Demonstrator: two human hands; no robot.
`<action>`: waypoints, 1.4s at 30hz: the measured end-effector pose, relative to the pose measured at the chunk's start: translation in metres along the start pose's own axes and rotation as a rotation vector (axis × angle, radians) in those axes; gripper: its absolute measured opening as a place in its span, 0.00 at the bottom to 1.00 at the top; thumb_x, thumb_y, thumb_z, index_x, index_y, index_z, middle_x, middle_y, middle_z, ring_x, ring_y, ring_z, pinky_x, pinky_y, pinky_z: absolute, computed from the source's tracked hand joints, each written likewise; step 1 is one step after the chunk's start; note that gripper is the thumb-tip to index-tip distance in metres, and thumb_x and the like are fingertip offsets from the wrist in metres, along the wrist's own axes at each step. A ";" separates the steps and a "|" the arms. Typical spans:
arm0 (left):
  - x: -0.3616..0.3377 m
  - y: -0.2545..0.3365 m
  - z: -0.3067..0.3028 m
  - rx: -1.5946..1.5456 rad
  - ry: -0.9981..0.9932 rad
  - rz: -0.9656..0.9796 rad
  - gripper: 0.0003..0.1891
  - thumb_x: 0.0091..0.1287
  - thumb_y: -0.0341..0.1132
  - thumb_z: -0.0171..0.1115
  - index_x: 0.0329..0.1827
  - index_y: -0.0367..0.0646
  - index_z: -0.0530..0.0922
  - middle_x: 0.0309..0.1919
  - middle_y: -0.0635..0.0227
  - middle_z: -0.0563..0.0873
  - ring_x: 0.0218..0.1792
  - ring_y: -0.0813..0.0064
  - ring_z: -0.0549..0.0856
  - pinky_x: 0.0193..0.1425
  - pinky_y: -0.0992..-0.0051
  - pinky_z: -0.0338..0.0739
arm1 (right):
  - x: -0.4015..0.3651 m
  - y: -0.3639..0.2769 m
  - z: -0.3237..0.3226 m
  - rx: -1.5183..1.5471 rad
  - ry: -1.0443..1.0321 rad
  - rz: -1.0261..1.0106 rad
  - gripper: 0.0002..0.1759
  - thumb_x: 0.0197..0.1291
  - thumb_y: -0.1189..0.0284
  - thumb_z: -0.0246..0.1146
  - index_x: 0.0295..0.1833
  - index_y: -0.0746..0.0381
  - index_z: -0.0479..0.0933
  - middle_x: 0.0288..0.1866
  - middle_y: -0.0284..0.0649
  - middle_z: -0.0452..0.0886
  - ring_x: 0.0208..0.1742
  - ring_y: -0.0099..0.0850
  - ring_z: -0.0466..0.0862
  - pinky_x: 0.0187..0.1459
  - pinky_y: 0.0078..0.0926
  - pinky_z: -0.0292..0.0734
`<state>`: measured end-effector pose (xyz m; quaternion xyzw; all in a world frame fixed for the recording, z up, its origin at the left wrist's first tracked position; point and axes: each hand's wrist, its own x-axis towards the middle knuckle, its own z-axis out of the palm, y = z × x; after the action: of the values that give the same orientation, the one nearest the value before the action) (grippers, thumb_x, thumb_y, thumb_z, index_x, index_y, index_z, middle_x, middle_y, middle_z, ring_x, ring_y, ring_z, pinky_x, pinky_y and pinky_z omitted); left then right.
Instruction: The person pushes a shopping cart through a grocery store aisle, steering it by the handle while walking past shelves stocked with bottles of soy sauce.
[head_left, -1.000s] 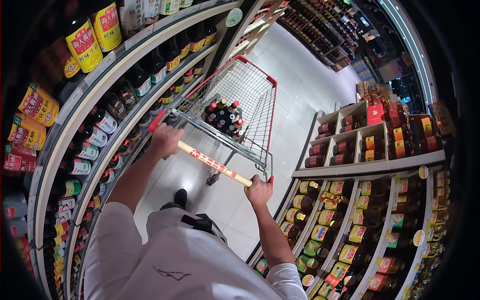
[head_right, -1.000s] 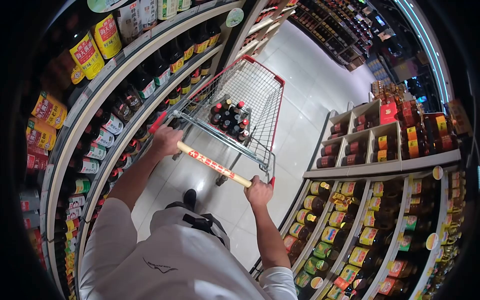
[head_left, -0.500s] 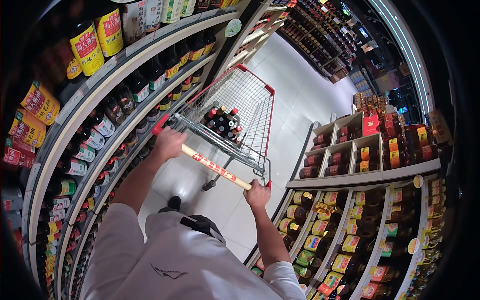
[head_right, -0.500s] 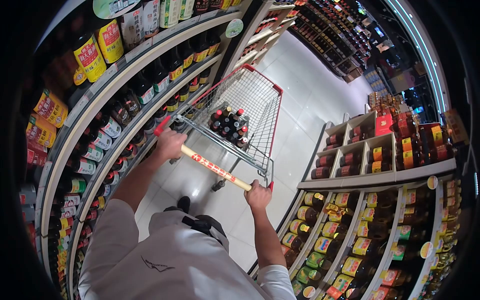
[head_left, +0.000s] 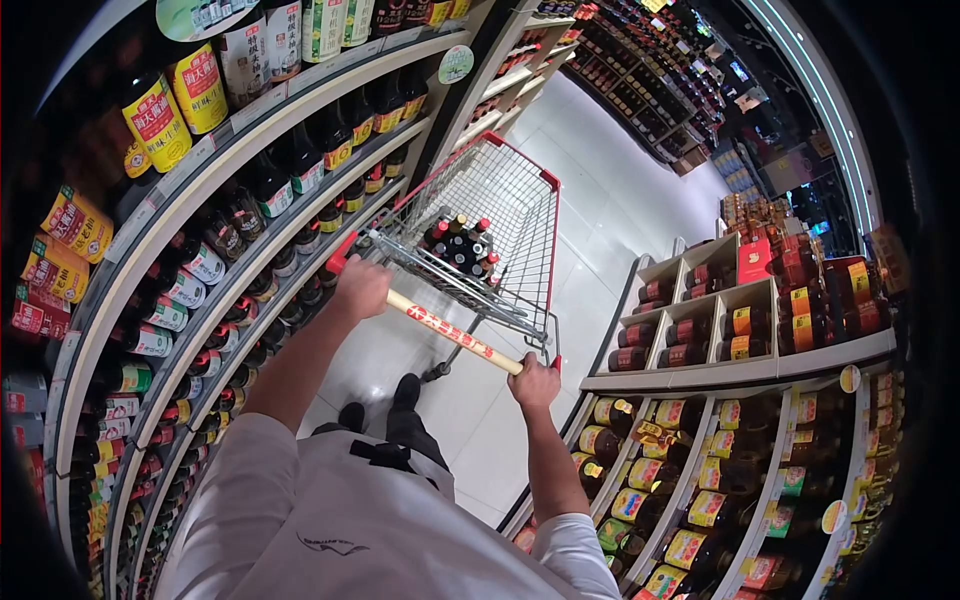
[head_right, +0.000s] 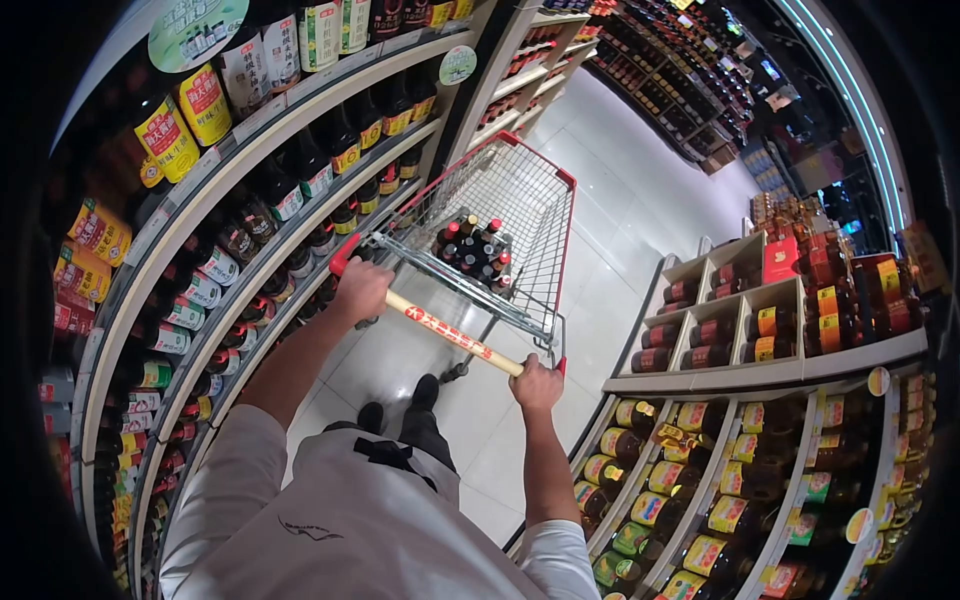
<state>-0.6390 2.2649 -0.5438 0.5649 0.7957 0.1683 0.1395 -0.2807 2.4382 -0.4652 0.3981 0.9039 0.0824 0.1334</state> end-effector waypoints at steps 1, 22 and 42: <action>0.004 0.007 -0.001 0.004 -0.027 -0.013 0.06 0.46 0.32 0.68 0.27 0.49 0.79 0.26 0.66 0.85 0.34 0.62 0.85 0.44 0.62 0.70 | 0.002 0.007 0.001 0.006 -0.001 -0.010 0.12 0.46 0.62 0.71 0.31 0.52 0.75 0.18 0.35 0.80 0.21 0.39 0.82 0.30 0.39 0.77; 0.073 0.087 0.023 0.069 -0.260 -0.181 0.06 0.52 0.36 0.65 0.34 0.51 0.82 0.28 0.67 0.87 0.36 0.65 0.87 0.53 0.63 0.69 | 0.067 0.109 0.014 0.107 -0.005 -0.083 0.07 0.47 0.66 0.66 0.28 0.54 0.76 0.20 0.37 0.82 0.19 0.40 0.82 0.28 0.39 0.75; 0.012 0.132 0.043 0.023 0.143 -0.201 0.02 0.49 0.34 0.64 0.25 0.51 0.78 0.22 0.70 0.83 0.31 0.67 0.84 0.47 0.66 0.72 | 0.033 0.140 -0.001 0.164 -0.155 -0.257 0.10 0.48 0.66 0.72 0.34 0.55 0.80 0.23 0.44 0.84 0.26 0.46 0.85 0.35 0.44 0.79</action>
<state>-0.5123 2.3210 -0.5266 0.4704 0.8581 0.1843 0.0919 -0.2045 2.5568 -0.4346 0.2940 0.9380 -0.0402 0.1790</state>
